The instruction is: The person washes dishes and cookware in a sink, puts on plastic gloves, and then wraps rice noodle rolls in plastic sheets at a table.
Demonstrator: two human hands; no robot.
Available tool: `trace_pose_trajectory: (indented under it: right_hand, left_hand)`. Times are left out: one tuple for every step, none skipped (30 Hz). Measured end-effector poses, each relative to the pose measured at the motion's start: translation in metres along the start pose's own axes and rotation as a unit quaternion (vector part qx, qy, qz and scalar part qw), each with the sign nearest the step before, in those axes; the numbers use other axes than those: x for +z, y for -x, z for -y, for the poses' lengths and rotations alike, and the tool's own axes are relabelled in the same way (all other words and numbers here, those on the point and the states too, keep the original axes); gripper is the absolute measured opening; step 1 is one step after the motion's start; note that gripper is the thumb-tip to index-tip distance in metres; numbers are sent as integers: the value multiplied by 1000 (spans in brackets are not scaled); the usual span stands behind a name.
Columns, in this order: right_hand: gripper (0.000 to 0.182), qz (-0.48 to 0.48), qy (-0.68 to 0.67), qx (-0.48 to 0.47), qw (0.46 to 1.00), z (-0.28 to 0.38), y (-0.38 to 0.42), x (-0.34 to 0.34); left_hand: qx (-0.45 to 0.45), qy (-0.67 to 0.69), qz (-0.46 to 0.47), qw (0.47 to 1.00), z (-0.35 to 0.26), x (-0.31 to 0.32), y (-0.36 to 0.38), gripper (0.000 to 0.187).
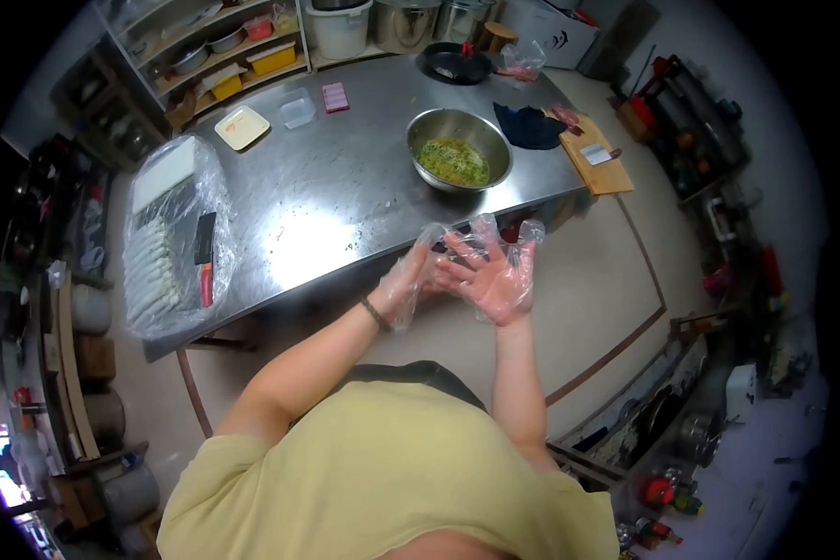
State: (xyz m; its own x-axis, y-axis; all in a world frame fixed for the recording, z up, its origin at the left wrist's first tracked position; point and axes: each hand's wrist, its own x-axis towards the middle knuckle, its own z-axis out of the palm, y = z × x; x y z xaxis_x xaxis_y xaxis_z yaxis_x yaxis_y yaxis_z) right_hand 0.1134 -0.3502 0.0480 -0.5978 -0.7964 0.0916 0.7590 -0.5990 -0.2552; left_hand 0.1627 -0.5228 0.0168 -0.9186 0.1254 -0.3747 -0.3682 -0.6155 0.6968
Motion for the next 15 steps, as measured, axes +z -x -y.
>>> trace_pose_trajectory:
  right_hand:
    - [87, -2, -3, 0, 1000, -5, 1, 4]
    - [87, 0, -9, 11, 1000, -9, 1, 9]
    - [87, 2, -13, 22, 1000, -13, 1, 11]
    - [87, 2, -14, 22, 1000, -17, 2, 12]
    - [86, 12, -31, 25, 999, -19, 2, 12]
    - [86, 22, -47, 28, 998, -22, 2, 12]
    - [86, 22, -50, 26, 998, -23, 3, 12]
    - [84, 25, -22, 32, 999, -23, 4, 11]
    - [83, 29, 5, 37, 999, -25, 5, 10]
    - [83, 29, 2, 34, 999, -27, 5, 12]
    - [82, 33, -8, 32, 999, -27, 5, 17]
    - [82, 37, -17, 31, 999, -28, 6, 20]
    - [82, 37, -18, 30, 999, -27, 7, 18]
    - [80, 38, -12, 34, 999, -26, 6, 16]
    - [79, 40, -5, 39, 998, -26, 6, 15]
  left_hand:
    - [50, -2, 13, 999, -8, 2, -2, 30]
    - [47, -2, 11, 999, -17, 3, -2, 30]
    - [93, -71, -21, 993, -26, 5, -1, 29]
    - [139, -140, -52, 979, -31, 4, -1, 29]
    - [138, -141, -52, 979, -32, 2, 0, 29]
    - [158, -153, -77, 972, -34, 0, 0, 28]
    - [176, -166, -103, 965, -35, -2, 2, 28]
    - [214, -178, -123, 952, -39, -5, 3, 27]
    - [212, -182, -123, 952, -41, -9, 6, 27]
    - [211, -156, -111, 959, -47, -7, 13, 27]
    - [210, -128, -99, 964, -52, -7, 18, 27]
    - [214, -120, -91, 965, -53, -13, 17, 28]
    - [213, -121, -91, 965, -56, -19, 17, 28]
    - [230, -114, -119, 959, -62, -26, 18, 27]
    - [247, -106, -146, 952, -69, -34, 19, 27]
